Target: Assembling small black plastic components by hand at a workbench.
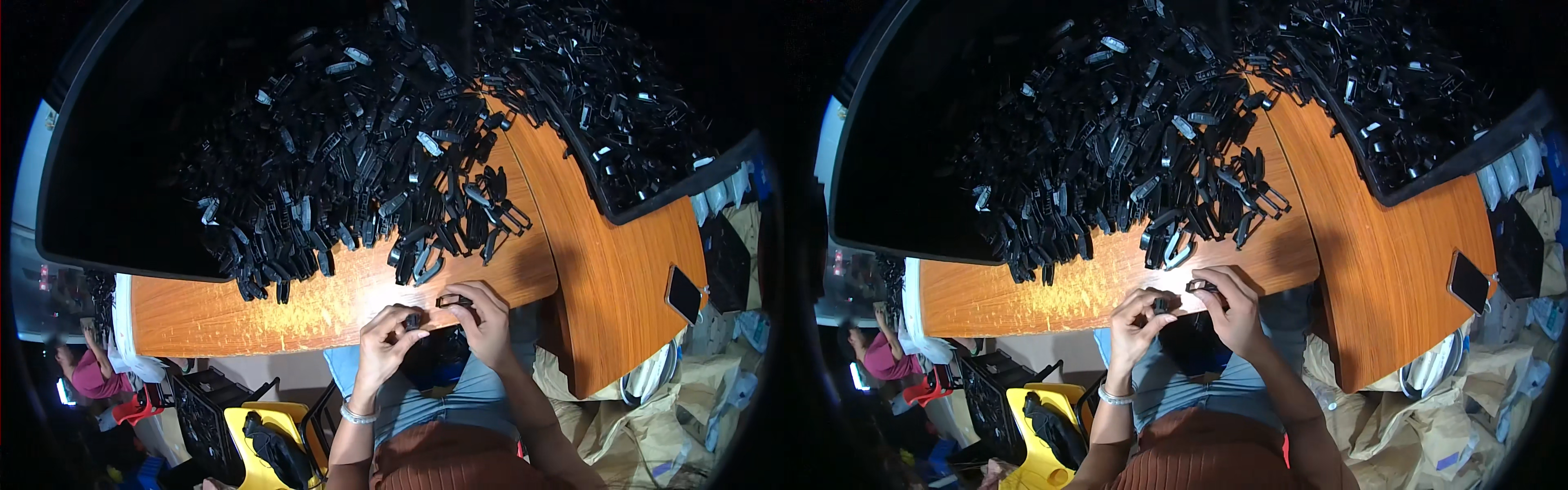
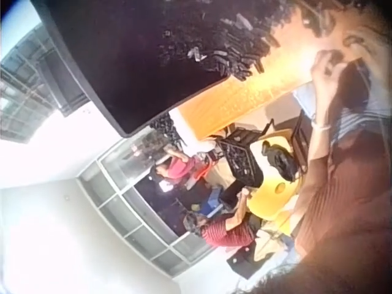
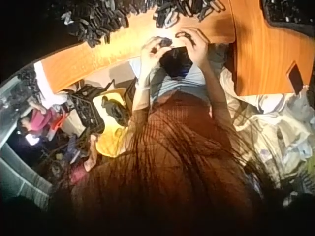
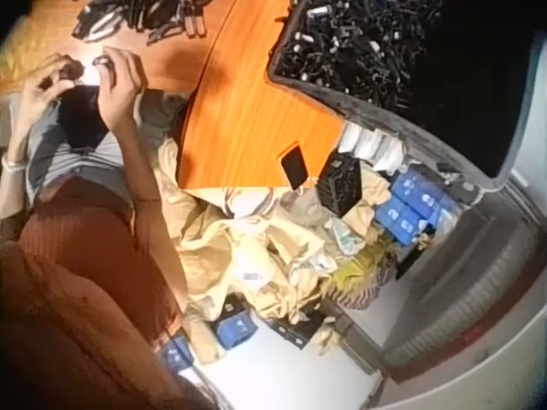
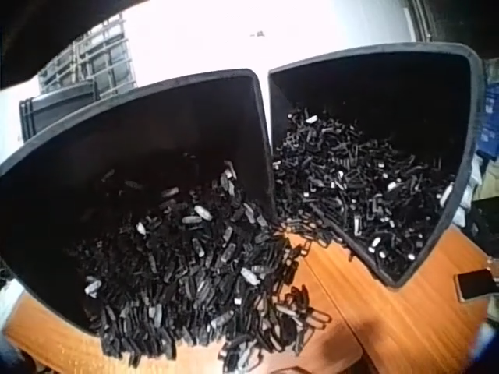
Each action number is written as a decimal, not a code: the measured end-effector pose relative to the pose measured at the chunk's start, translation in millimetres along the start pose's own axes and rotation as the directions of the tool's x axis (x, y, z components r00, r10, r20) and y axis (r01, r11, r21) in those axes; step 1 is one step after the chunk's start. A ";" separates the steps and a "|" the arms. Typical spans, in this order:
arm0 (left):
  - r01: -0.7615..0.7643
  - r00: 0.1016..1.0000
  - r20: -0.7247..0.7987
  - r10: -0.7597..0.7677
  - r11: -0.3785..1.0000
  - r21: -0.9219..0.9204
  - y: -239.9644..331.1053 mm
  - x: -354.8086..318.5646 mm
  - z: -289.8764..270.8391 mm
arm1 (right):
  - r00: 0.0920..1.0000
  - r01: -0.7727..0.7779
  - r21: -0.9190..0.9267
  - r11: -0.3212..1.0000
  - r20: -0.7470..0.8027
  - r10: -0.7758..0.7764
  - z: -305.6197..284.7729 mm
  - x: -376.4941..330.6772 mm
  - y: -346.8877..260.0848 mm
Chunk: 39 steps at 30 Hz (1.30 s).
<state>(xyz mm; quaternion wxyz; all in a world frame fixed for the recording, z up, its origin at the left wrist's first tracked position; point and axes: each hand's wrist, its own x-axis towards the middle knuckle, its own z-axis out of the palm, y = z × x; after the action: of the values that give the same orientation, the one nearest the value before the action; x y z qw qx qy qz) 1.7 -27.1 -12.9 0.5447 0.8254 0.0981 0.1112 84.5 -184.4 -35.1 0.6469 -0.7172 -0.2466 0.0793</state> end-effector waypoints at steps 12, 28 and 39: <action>0.015 1.000 -0.018 -0.018 0.991 -0.133 19.6 -36.1 -11.6 | 0.963 0.027 -0.008 1.000 0.267 -0.024 -1.6 -14.5 -67.6; -0.097 0.995 -0.016 0.097 0.995 0.007 30.6 -55.4 -38.9 | 0.847 0.421 -0.366 0.830 0.486 -0.216 24.5 -29.3 -67.8; 0.198 0.965 0.001 -0.261 0.732 -0.652 6.2 -61.8 -23.8 | 0.953 -0.192 0.286 0.939 0.284 0.109 38.6 -40.9 -40.7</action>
<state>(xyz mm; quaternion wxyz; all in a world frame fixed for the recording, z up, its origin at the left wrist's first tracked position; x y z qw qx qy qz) -64.1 -26.1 -2.8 0.8000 0.5623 0.1796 0.1073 22.2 -167.1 -10.0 0.7049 -0.6064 -0.2588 0.2614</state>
